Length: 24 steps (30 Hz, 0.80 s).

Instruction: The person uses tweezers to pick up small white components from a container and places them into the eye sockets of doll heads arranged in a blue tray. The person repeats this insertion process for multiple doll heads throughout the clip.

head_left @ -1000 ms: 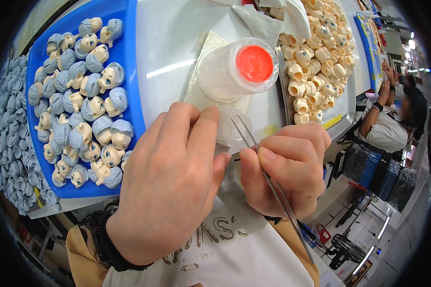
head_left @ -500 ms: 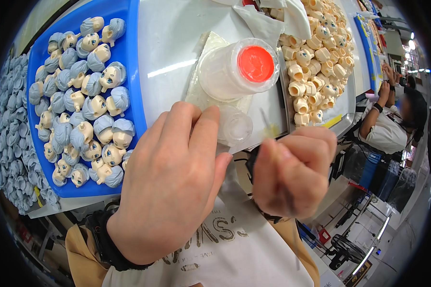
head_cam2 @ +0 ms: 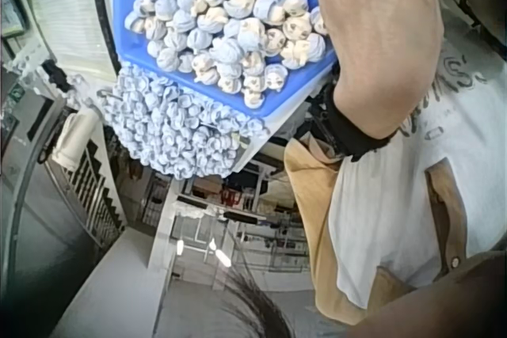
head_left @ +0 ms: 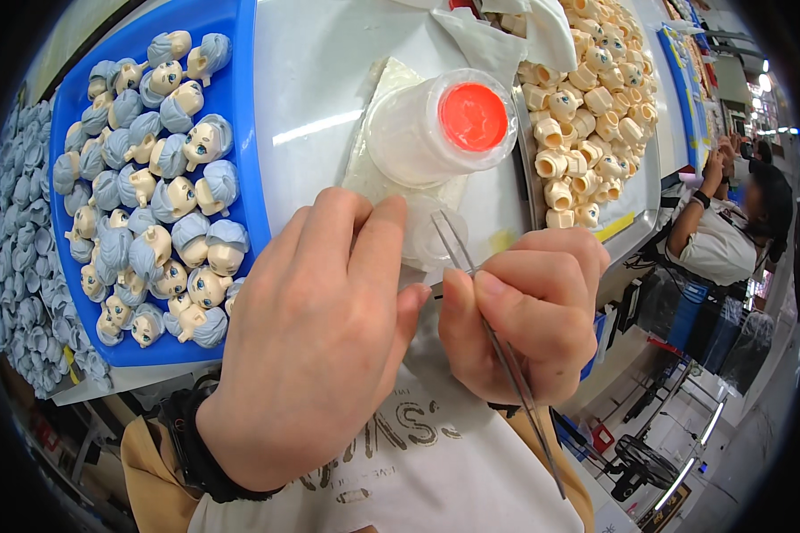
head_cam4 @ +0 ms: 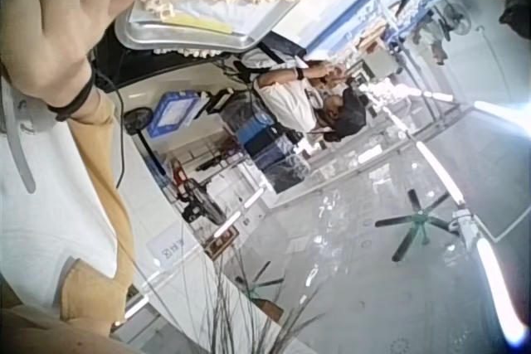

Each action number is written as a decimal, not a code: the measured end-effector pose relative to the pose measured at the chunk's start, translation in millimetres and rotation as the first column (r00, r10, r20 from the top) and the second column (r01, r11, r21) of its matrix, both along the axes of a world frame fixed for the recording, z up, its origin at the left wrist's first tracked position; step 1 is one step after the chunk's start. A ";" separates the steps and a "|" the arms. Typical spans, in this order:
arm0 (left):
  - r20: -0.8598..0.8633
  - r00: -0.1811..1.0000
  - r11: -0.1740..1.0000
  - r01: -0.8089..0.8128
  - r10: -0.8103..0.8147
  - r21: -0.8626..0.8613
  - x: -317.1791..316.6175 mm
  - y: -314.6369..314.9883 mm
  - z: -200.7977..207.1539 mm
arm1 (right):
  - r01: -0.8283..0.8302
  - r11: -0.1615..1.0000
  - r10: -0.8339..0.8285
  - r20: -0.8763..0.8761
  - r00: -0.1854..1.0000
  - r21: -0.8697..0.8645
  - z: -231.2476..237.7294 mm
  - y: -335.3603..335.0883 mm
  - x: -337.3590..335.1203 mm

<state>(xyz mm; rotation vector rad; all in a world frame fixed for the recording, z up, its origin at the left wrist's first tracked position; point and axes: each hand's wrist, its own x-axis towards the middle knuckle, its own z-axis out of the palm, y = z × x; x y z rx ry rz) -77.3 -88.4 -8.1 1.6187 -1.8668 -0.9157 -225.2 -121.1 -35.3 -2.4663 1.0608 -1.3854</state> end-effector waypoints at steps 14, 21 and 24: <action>-0.001 1.000 1.000 -0.012 0.012 0.004 -0.7 0.0 -1.0 | 0.000 1.000 0.000 -0.001 1.000 0.008 0.8 -0.6 -1.0; -0.009 1.000 1.000 -0.009 0.009 -0.015 0.0 0.5 -1.3 | -0.049 0.996 0.055 -0.073 0.996 0.079 6.3 2.3 -5.8; -0.003 1.000 1.000 -0.008 0.008 -0.011 -0.5 0.3 -0.9 | 0.012 1.000 -0.013 0.021 1.000 0.020 -0.3 0.6 -1.5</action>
